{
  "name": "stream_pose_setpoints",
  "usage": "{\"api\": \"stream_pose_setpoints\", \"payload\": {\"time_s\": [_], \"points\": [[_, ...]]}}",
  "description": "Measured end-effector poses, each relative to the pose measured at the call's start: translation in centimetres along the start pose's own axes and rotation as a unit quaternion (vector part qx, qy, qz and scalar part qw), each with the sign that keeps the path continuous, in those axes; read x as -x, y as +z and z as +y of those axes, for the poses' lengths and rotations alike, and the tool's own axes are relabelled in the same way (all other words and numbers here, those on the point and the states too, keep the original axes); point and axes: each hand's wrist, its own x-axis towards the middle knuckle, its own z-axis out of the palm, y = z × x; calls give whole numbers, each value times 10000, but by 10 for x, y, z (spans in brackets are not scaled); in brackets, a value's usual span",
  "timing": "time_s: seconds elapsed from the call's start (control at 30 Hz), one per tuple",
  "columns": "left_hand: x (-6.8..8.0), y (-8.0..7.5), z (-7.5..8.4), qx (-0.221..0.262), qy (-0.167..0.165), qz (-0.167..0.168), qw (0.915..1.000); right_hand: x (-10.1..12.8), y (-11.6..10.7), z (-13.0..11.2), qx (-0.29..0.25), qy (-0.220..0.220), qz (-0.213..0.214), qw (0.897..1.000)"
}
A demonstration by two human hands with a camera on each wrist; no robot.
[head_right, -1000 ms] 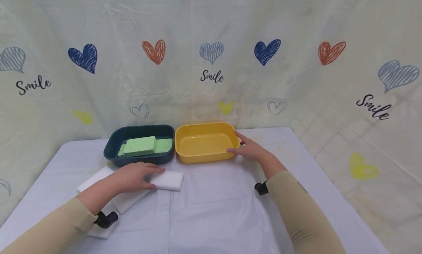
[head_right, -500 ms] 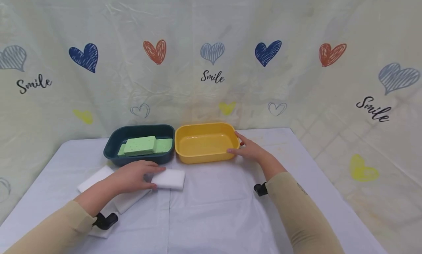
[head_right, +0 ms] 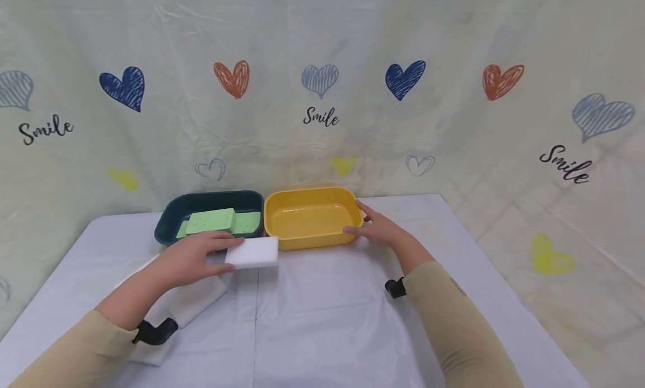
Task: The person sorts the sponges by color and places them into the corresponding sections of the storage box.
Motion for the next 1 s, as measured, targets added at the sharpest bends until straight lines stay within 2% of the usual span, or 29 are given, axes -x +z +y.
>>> {"api": "stream_pose_setpoints", "payload": {"time_s": [0.1, 0.23, 0.4, 0.67, 0.83, 1.0], "points": [[-11, -5, 6, 111, -165, 31, 9998, 1, 0, 1, 23, 12, 2, 10000], [-32, -8, 10, 255, -485, -86, 9985, 1, -1, 0, 35, 22, 21, 10000], [-63, -8, 13, 384, -691, -200, 9967, 2, -1, -2, -4, 96, 15, 10000], [-116, 0, 19, 420, -985, -380, 9935, 5, -2, -6, 4, 69, 1, 10000], [-138, 7, 20, 172, -1136, -509, 9921, 3, -1, -6, 10, 110, -11, 9999], [-152, 15, 26, -359, -1021, -664, 9919, 1, -2, -5, -2, 157, -14, 9999]]}}
